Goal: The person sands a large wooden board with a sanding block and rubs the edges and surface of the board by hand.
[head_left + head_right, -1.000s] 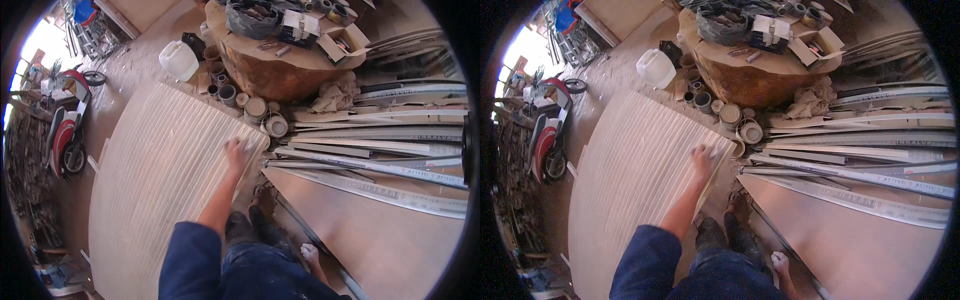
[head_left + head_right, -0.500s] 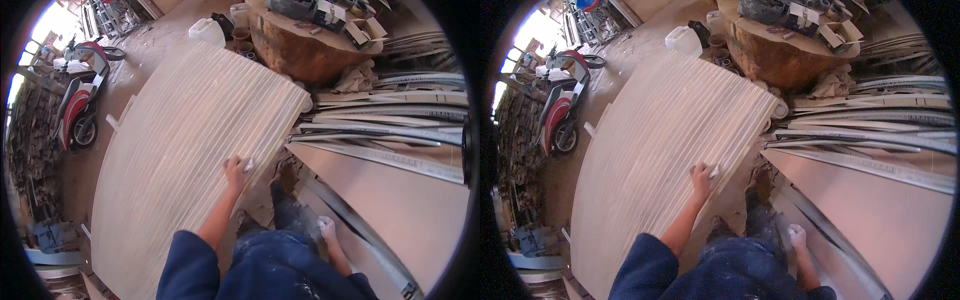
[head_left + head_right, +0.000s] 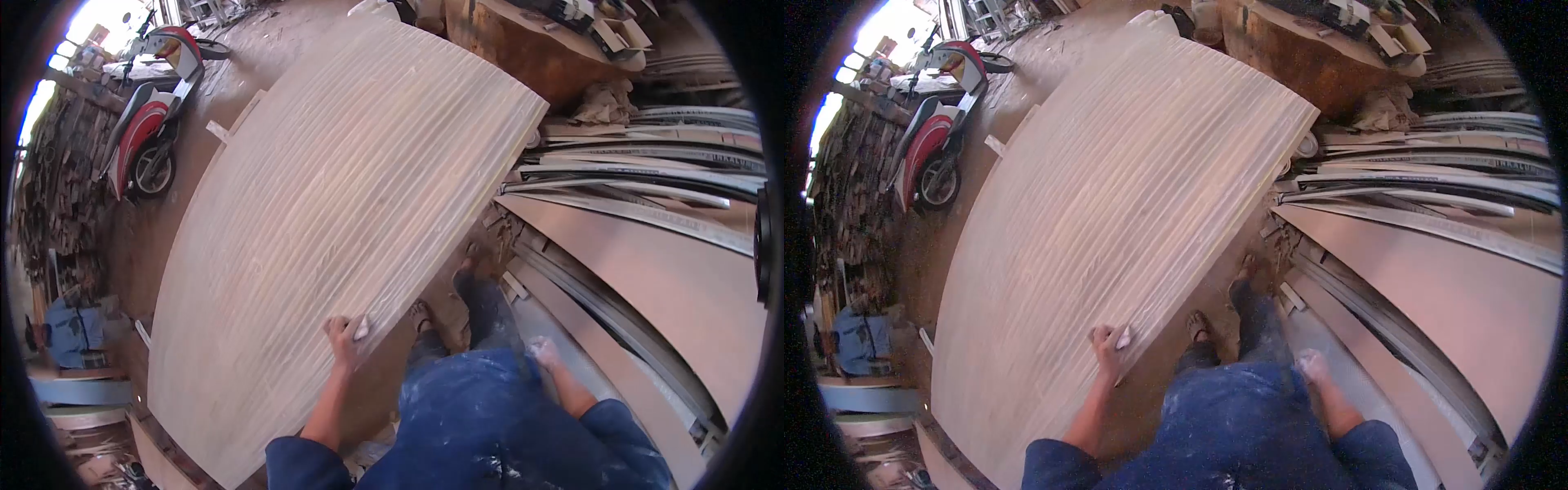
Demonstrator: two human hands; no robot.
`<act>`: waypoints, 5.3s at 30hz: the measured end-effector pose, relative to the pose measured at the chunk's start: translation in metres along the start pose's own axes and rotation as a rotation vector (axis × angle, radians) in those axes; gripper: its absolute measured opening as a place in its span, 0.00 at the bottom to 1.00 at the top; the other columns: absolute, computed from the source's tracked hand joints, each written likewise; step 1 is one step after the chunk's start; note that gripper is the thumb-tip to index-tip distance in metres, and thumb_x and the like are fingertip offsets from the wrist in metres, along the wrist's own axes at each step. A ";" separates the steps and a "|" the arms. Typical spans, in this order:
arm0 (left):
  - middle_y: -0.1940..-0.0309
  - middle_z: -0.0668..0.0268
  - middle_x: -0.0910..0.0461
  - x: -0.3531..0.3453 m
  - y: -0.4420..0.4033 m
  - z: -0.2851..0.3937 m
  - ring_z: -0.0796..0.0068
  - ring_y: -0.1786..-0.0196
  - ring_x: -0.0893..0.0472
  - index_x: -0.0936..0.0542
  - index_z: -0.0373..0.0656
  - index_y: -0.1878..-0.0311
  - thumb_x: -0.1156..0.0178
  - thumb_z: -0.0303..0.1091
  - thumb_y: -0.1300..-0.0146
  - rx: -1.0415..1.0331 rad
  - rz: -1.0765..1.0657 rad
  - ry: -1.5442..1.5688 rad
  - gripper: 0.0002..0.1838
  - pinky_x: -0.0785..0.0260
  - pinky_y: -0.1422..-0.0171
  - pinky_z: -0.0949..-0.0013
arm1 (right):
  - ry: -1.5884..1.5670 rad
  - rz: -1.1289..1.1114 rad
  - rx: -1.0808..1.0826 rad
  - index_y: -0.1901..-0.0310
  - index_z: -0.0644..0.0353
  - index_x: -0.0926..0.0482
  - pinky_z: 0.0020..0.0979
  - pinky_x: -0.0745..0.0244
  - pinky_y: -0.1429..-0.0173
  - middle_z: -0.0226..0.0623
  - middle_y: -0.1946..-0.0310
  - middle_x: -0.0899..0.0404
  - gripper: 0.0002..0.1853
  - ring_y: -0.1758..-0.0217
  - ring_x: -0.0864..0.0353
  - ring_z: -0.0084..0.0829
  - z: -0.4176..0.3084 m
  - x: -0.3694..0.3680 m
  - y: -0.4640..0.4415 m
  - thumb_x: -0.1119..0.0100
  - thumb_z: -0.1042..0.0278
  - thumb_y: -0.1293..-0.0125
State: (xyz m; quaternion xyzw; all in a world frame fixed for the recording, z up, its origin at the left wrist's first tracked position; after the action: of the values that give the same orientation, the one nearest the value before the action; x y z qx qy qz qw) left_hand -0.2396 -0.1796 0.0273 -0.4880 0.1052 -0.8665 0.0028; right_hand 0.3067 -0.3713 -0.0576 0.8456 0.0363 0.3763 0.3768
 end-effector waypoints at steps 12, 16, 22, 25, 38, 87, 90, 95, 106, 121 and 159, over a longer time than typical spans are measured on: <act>0.70 0.64 0.27 -0.225 -0.345 0.236 0.63 0.59 0.24 0.11 0.50 0.55 0.31 0.35 0.48 -0.190 -0.008 0.252 0.15 0.39 0.43 0.58 | -0.335 0.185 0.221 0.59 0.64 0.15 0.33 0.21 0.56 0.38 0.67 0.14 0.09 0.63 0.16 0.31 0.079 -0.002 -0.038 0.37 0.69 0.37; 0.67 0.62 0.24 -0.302 -0.468 0.327 0.61 0.56 0.23 0.11 0.47 0.56 0.36 0.30 0.45 -0.244 0.042 0.217 0.13 0.40 0.42 0.57 | -0.516 0.194 -0.157 0.57 0.64 0.15 0.28 0.23 0.62 0.33 0.68 0.16 0.08 0.67 0.18 0.23 0.059 0.048 -0.019 0.39 0.72 0.34; 0.60 0.62 0.21 -0.364 -0.559 0.388 0.63 0.48 0.22 0.11 0.48 0.55 0.29 0.36 0.47 -0.203 0.024 0.188 0.14 0.41 0.38 0.53 | -0.760 0.276 -0.480 0.55 0.65 0.15 0.27 0.22 0.62 0.36 0.66 0.14 0.10 0.67 0.17 0.24 0.072 0.063 -0.026 0.38 0.72 0.35; 0.62 0.60 0.22 -0.351 -0.545 0.387 0.58 0.53 0.22 0.12 0.45 0.52 0.42 0.27 0.41 -0.287 0.063 0.182 0.15 0.40 0.41 0.56 | -0.699 0.388 -0.308 0.54 0.67 0.15 0.26 0.23 0.62 0.38 0.65 0.14 0.11 0.67 0.17 0.25 0.081 0.042 -0.029 0.38 0.72 0.35; 0.69 0.64 0.25 -0.167 -0.260 0.161 0.65 0.58 0.23 0.11 0.50 0.53 0.29 0.30 0.51 -0.266 -0.033 0.142 0.18 0.39 0.41 0.57 | -0.666 0.386 -0.015 0.51 0.66 0.17 0.24 0.23 0.63 0.35 0.65 0.15 0.11 0.67 0.19 0.23 0.027 -0.030 0.003 0.42 0.75 0.34; 0.62 0.59 0.24 -0.268 -0.424 0.279 0.58 0.52 0.23 0.12 0.50 0.51 0.31 0.42 0.41 -0.303 -0.030 0.196 0.16 0.40 0.35 0.52 | -0.462 0.279 -0.200 0.50 0.67 0.16 0.33 0.23 0.42 0.42 0.55 0.13 0.14 0.52 0.15 0.33 -0.032 0.037 -0.024 0.38 0.70 0.36; 0.61 0.62 0.27 -0.233 -0.341 0.216 0.59 0.50 0.25 0.15 0.51 0.50 0.26 0.33 0.55 -0.304 -0.026 0.137 0.24 0.40 0.34 0.47 | -0.461 0.293 -0.090 0.50 0.66 0.16 0.35 0.22 0.42 0.46 0.54 0.13 0.14 0.50 0.15 0.37 -0.044 0.056 -0.042 0.38 0.68 0.34; 0.68 0.66 0.28 -0.158 -0.241 0.148 0.62 0.55 0.24 0.12 0.51 0.55 0.24 0.38 0.57 -0.240 -0.051 0.064 0.21 0.38 0.37 0.51 | -0.427 0.194 -0.015 0.51 0.65 0.16 0.38 0.22 0.41 0.49 0.52 0.13 0.15 0.47 0.14 0.42 -0.069 0.061 -0.067 0.38 0.63 0.32; 0.67 0.63 0.26 -0.264 -0.422 0.285 0.62 0.54 0.24 0.12 0.47 0.55 0.31 0.41 0.48 -0.315 0.021 0.195 0.17 0.40 0.39 0.54 | -0.533 0.312 -0.094 0.53 0.68 0.16 0.32 0.21 0.46 0.40 0.59 0.13 0.12 0.54 0.15 0.30 -0.027 0.097 -0.051 0.36 0.72 0.35; 0.51 0.53 0.25 -0.347 -0.487 0.523 0.49 0.44 0.26 0.16 0.43 0.46 0.33 0.29 0.49 -0.452 -0.208 0.567 0.23 0.36 0.38 0.50 | -1.273 0.613 0.128 0.32 0.66 0.29 0.35 0.30 0.31 0.40 0.34 0.25 0.26 0.31 0.28 0.34 -0.266 0.410 -0.256 0.41 0.61 0.26; 0.24 0.48 0.38 -0.323 -0.451 0.408 0.53 0.22 0.38 0.31 0.31 0.30 0.48 0.45 0.27 0.090 -0.168 0.089 0.31 0.51 0.18 0.52 | -0.462 0.181 0.420 0.53 0.64 0.17 0.32 0.22 0.59 0.36 0.66 0.15 0.12 0.65 0.16 0.32 -0.304 0.474 -0.440 0.35 0.69 0.35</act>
State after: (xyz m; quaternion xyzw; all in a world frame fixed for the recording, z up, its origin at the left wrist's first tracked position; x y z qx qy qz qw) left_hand 0.3186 0.2228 0.0423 -0.4557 0.0251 -0.8882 -0.0527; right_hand 0.5413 0.2912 0.0700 0.9678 -0.0484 0.1906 0.1573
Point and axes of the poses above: each hand's wrist, its own y-axis away from the middle knuckle, its own x-axis out of the back of the hand, z = x × y, the point moved 3 cm from there along -y, towards the middle knuckle
